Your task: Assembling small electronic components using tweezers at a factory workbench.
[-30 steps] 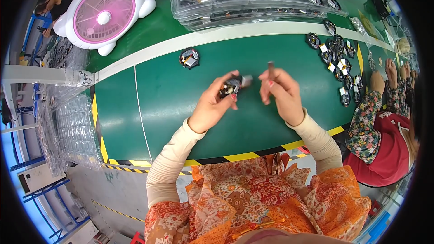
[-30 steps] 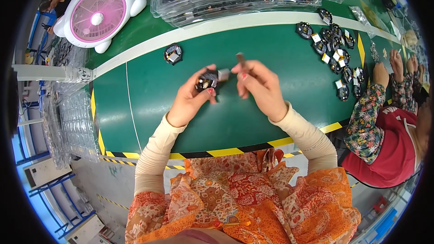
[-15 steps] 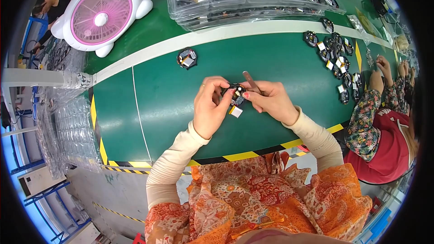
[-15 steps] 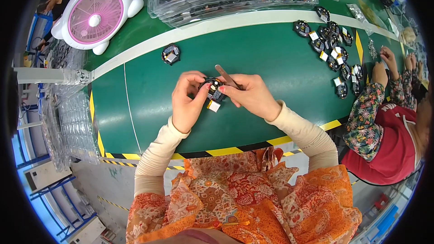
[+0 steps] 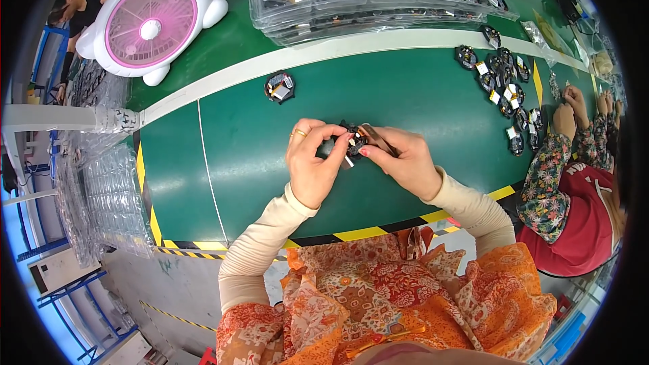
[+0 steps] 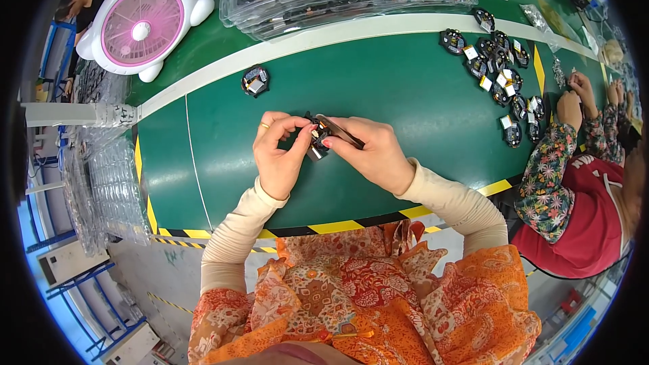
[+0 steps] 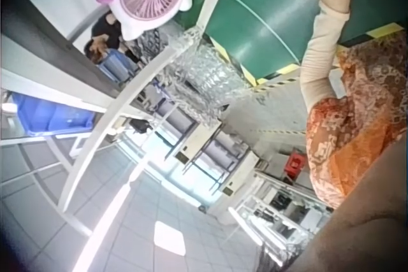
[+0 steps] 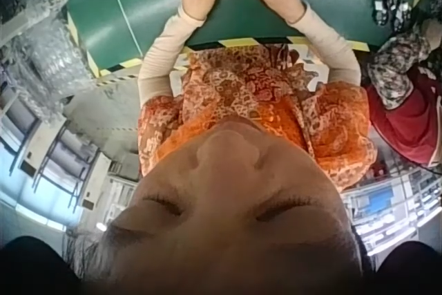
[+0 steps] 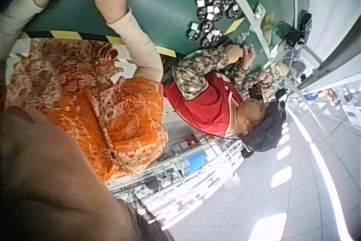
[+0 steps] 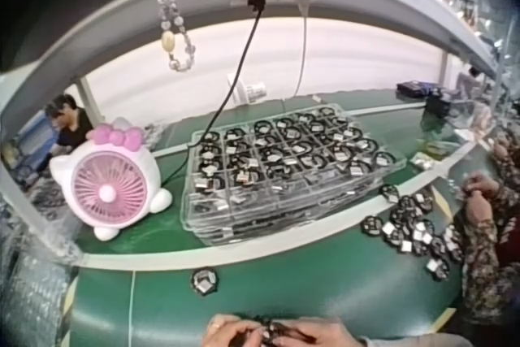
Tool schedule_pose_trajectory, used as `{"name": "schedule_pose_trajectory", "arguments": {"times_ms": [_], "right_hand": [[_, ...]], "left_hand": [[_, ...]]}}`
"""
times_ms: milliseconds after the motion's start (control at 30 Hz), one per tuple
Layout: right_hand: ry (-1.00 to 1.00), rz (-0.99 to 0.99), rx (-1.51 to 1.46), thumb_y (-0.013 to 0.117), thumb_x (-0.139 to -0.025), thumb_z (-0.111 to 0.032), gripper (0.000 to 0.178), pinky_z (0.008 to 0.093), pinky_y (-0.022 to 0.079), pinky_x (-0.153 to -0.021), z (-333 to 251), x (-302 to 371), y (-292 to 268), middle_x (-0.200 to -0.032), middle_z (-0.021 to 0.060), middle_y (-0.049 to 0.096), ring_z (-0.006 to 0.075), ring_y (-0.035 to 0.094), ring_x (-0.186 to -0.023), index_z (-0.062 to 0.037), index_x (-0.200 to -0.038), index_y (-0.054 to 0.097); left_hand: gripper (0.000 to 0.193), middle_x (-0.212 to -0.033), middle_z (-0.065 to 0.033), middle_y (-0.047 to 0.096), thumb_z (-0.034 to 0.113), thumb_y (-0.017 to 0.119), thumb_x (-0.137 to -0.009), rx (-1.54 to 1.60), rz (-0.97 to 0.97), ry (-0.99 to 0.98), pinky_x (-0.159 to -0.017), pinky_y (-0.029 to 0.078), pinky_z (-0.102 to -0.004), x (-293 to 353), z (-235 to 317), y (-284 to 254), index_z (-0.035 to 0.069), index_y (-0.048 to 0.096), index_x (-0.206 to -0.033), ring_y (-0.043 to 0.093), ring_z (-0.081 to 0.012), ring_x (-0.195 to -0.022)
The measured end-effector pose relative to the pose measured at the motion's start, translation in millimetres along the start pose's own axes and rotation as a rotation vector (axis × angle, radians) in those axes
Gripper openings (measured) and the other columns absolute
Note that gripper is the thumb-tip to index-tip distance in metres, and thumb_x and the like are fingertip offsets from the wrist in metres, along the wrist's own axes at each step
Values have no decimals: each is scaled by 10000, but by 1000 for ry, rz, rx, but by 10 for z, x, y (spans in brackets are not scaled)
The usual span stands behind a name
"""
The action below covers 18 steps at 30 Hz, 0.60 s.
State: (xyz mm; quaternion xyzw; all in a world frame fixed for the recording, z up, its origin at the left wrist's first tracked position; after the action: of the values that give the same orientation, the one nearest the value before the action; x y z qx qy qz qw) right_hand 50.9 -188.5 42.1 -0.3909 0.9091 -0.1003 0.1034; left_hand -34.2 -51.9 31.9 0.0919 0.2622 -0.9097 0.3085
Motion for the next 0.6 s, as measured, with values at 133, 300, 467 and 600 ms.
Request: {"name": "schedule_pose_trajectory", "arguments": {"times_ms": [133, 300, 467, 600], "right_hand": [[188, -26, -184, 637, -800, -65, 270, 187, 312, -457, 95, 31, 5, -594, -60, 400, 24, 369, -513, 25, -1050, 592], [152, -13, -151, 634, -800, -61, 261, 190, 310, -446, 77, 29, 6, -588, -65, 389, 18, 368, -504, 20, -1045, 596], [118, -7, -105, 637, -795, -58, 258, 189, 307, -450, 53, 27, 8, -591, -68, 381, 17, 361, -511, 20, -1038, 600], [2, 21, -71, 638, -793, -54, 262, 186, 305, -453, 37, 25, 6, -594, -67, 389, 16, 361, -513, 19, -1042, 600]], "left_hand": [[118, -788, -28, 515, 33, 692, -706, 18, 4, 9, -598, 381, -235, 0, 26, -8, 52, 635, -807, 466, -119, -691], [119, -782, -27, 518, 21, 690, -705, 38, 14, 12, -603, 388, -227, 2, 24, -8, 49, 635, -806, 468, -113, -682], [121, -779, -35, 522, 7, 684, -706, 33, 14, 43, -603, 392, -228, 7, 13, -5, 40, 624, -806, 478, -115, -681], [119, -770, -40, 524, -4, 680, -705, 9, 16, 70, -606, 406, -230, 25, 10, 11, 34, 620, -800, 487, -118, -677]]}}
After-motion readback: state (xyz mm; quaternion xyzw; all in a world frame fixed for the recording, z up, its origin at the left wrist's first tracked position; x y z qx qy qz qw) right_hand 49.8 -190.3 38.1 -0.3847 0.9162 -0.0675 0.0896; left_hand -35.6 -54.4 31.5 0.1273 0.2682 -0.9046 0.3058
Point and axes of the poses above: each hand's wrist, its own x-axis away from the middle knuckle, its own y-axis out of the palm, z = x × y, the point moved 3 cm from there along -x, towards the middle knuckle
